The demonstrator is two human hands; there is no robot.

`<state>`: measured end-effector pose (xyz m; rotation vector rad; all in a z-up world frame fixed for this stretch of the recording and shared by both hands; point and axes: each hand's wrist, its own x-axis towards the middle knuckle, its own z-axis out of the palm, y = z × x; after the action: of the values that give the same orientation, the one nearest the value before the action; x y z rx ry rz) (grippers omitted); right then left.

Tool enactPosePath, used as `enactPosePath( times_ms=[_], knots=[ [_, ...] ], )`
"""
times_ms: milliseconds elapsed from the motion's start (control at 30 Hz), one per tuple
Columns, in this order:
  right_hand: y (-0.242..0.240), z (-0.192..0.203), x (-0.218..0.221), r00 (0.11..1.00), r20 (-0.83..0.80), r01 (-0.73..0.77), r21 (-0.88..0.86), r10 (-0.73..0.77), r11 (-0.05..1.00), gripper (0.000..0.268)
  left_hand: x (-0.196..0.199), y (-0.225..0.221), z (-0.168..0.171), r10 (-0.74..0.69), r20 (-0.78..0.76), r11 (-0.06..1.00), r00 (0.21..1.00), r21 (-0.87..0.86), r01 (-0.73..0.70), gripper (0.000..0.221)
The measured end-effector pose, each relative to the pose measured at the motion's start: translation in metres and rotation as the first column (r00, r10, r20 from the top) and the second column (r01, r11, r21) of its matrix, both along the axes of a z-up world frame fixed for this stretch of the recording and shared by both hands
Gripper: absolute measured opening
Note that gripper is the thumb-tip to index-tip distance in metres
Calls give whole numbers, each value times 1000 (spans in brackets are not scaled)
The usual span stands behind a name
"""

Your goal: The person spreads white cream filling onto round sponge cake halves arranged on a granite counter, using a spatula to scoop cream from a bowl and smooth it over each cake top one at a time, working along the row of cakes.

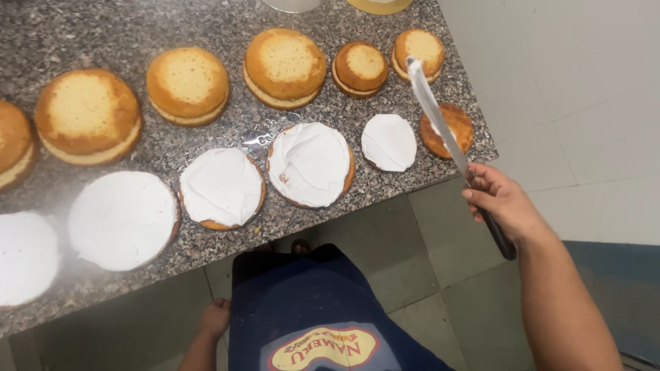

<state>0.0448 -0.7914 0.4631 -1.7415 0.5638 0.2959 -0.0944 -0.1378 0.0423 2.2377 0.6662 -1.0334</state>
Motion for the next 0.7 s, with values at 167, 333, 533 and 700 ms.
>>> enactPosePath(
  times_ms=[167, 333, 533, 700],
  knots=[
    [23, 42, 18, 994, -105, -72, -405, 32, 912, 51, 13, -4, 6, 7, -10, 1000, 1000, -29, -8, 43],
    [-10, 64, 51, 928, -360, -362, -824, 91, 436, 39, 20, 1, 17, 0, 4, 999, 1000, -50, 1, 44],
    [14, 114, 98, 802, -584, -580, -812, 129, -68, 38, 6, 9, 2, 46, 91, 997, 995, -68, -39, 45],
    [22, 124, 142, 714, -673, -646, -739, 191, -191, 45, -17, 17, -6, 88, 84, 993, 993, -81, -81, 44]
  ],
)
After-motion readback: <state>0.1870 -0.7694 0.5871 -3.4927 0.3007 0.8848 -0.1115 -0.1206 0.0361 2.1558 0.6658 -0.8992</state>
